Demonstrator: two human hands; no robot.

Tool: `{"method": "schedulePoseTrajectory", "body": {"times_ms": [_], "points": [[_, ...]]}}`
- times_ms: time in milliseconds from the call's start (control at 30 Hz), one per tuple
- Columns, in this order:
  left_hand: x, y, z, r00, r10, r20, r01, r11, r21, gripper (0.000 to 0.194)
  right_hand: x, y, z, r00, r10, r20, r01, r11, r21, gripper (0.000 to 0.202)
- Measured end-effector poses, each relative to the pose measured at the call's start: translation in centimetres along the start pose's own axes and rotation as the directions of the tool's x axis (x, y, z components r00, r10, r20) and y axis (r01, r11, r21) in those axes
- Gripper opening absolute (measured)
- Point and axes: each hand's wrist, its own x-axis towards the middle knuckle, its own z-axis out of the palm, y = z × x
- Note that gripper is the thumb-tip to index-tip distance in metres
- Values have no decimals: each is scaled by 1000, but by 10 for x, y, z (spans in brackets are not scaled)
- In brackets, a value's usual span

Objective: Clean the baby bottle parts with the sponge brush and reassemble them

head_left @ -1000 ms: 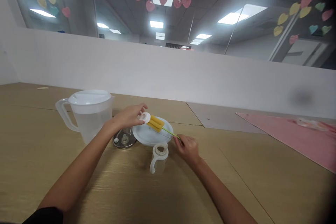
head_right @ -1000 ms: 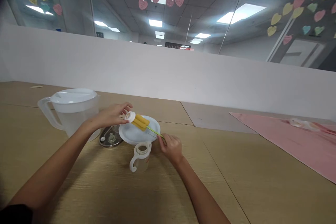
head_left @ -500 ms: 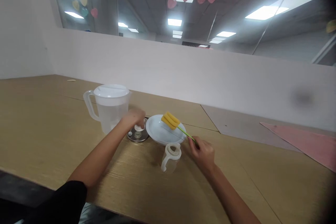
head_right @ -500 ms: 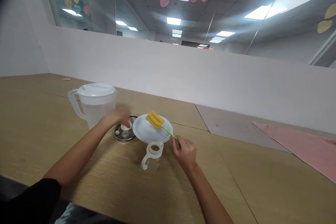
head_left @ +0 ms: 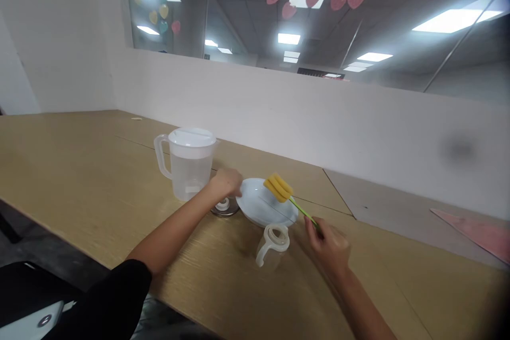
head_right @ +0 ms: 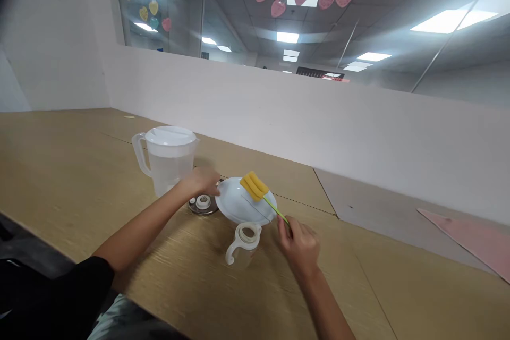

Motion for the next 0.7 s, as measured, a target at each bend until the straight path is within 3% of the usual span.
{"method": "schedulePoseTrajectory", "body": {"times_ms": [100, 167, 267, 333, 400, 500, 600, 700], "points": [[-27, 17, -10, 994, 110, -18, -109, 994, 16, 37, -2, 0, 0, 997, 74, 9, -74, 997, 1, 32], [-43, 34, -8, 959, 280, -42, -281, 959, -22, 45, -4, -1, 1, 993, 110, 36, -110, 994, 4, 33], [-57, 64, 9, 926, 377, -25, -377, 926, 3, 57, -6, -1, 1, 988, 137, 64, -137, 991, -7, 34], [-57, 82, 26, 925, 379, 37, -380, 924, 44, 55, -6, 0, 0, 989, 134, 60, -133, 991, -23, 34], [-52, 92, 39, 916, 401, 28, -402, 912, 82, 54, -5, 2, 0, 991, 128, 48, -127, 991, -31, 33], [-47, 89, 39, 847, 532, 17, -532, 846, 46, 51, -3, 4, -1, 988, 147, 34, -146, 989, -30, 34], [-52, 72, 17, 746, 665, -27, -663, 739, -121, 50, -1, 5, -2, 986, 163, 48, -162, 987, -14, 35], [-58, 51, -9, 731, 655, -193, -682, 692, -236, 49, 0, 2, -4, 977, 205, 66, -206, 978, 21, 33]]}}
